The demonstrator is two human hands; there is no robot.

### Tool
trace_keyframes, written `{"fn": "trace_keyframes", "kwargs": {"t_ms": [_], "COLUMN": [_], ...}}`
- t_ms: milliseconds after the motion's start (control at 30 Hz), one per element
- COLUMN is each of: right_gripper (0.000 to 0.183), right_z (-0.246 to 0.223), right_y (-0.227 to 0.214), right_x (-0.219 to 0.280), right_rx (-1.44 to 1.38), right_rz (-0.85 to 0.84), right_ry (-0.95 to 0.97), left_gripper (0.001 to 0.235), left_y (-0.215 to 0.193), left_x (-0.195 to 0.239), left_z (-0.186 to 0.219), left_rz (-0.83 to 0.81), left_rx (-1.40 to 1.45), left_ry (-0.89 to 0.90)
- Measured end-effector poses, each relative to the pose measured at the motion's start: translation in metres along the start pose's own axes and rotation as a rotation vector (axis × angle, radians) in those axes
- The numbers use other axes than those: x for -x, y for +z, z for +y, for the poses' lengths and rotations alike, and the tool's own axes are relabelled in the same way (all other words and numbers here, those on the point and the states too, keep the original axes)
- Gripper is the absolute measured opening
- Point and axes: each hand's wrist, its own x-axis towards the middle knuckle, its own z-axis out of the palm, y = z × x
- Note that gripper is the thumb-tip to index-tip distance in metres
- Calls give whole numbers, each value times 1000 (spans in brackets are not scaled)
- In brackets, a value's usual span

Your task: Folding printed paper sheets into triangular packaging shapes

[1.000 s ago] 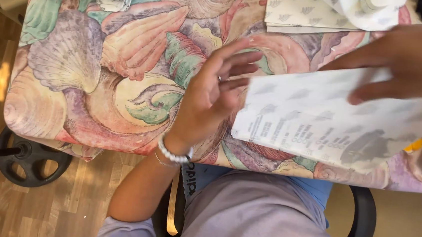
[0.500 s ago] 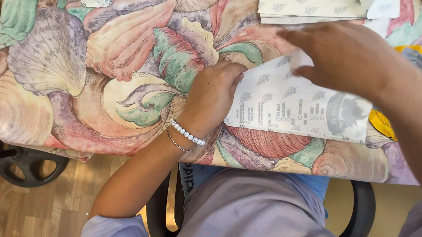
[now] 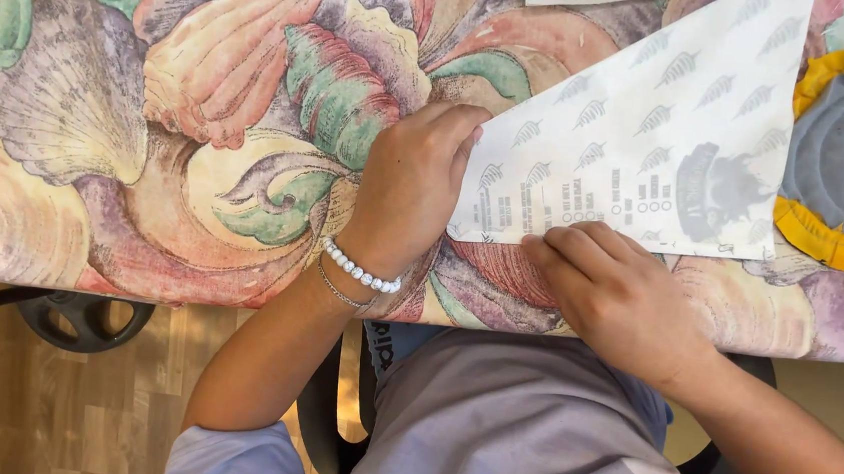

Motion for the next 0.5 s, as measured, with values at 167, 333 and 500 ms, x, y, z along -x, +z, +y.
{"fn": "trace_keyframes", "kwargs": {"t_ms": [167,333,500], "right_gripper": [24,29,37], "right_z": [-13,-16,-14], "right_y": [-3,2,5], "right_x": [-1,8,28], "right_rx": [58,109,421], "right_rz": [1,31,-76], "right_ry": [70,104,-15], "left_gripper": [20,25,34], "left_y": [-5,-13,-12], "left_x": [21,51,68], "left_z": [19,31,25], "left_rz": [31,-9,-125], "left_rx": [-198,-179,-191], "left_ry": [117,285,335]}}
